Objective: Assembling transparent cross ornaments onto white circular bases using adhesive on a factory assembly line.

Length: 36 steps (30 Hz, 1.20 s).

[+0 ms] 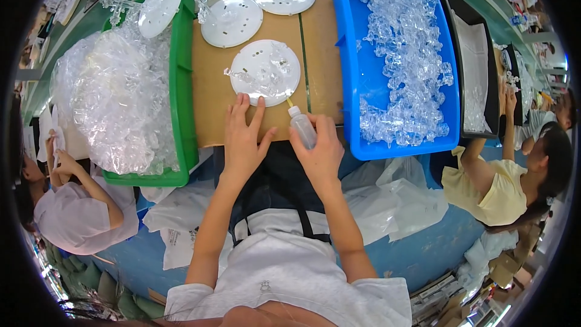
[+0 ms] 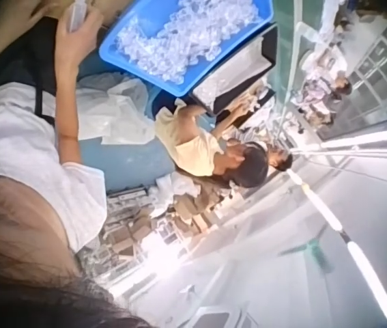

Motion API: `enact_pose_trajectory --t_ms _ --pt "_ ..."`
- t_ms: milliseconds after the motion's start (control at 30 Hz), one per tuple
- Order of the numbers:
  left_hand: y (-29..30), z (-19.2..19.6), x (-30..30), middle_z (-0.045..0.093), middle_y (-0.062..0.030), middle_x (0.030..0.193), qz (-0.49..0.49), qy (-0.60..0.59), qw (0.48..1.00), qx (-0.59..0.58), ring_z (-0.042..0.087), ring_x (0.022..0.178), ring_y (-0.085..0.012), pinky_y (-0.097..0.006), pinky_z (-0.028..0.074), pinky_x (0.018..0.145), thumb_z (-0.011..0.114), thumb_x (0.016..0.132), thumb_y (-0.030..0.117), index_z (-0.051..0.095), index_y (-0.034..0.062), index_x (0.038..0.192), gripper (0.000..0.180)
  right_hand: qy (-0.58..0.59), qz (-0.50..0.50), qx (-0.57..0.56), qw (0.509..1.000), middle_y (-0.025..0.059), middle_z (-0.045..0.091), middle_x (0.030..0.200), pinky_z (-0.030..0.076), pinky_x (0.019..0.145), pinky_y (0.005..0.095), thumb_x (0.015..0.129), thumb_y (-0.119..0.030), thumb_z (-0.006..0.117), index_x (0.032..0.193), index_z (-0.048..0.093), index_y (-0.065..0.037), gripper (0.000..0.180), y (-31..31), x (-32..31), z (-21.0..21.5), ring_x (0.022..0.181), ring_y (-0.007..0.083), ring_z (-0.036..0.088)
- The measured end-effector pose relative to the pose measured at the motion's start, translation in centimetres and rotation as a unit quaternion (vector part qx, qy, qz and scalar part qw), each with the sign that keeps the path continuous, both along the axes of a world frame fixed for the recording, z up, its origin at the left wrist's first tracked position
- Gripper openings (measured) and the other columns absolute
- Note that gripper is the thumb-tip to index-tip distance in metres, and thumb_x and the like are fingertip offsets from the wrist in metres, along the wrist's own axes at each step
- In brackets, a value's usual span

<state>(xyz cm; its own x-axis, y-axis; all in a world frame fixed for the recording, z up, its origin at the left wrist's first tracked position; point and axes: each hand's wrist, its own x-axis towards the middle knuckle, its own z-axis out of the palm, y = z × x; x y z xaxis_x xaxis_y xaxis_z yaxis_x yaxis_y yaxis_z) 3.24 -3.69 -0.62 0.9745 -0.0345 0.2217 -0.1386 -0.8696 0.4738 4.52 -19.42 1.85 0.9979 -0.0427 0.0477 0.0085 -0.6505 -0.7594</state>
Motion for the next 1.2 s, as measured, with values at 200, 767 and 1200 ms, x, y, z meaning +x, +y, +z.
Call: enact_pose_trajectory --t_ms 200,767,1200 --pt "-1.7 -0.1 -0.8 0.044 -0.0251 0.127 -0.003 0.005 1.0 0.017 0.036 0.127 -0.0378 -0.053 0.025 0.105 0.063 0.083 0.03 0.044 0.0044 0.134 0.06 -0.009 -0.002 0.001 1.0 0.0081 0.058 0.086 0.046 0.065 0.0304 0.075 -0.018 0.072 0.097 0.058 -0.003 0.03 0.4 -0.3 -0.5 0.071 0.0209 0.055" --pt "-1.8 0.0 -0.3 0.049 -0.0226 0.121 0.012 -0.004 0.997 0.071 0.043 0.119 -0.0347 -0.052 0.027 0.103 0.06 0.085 0.027 0.047 0.0064 0.131 0.052 -0.013 -0.017 0.023 0.999 0.0077 0.059 0.087 0.046 0.066 0.0286 0.074 -0.017 0.073 0.099 0.058 -0.002 0.033 -0.8 -0.8 -0.8 0.07 0.0176 0.055" --pt "-1.7 -0.3 -0.3 0.049 -0.0213 0.121 0.011 -0.016 0.997 0.073 0.043 0.119 -0.0344 -0.054 0.028 0.102 0.06 0.085 0.027 0.049 0.0084 0.13 0.05 -0.015 -0.005 0.009 1.0 0.0076 0.06 0.087 0.046 0.066 0.0293 0.073 -0.016 0.073 0.098 0.059 -0.003 0.032 -0.4 -0.6 -0.4 0.071 0.0187 0.056"
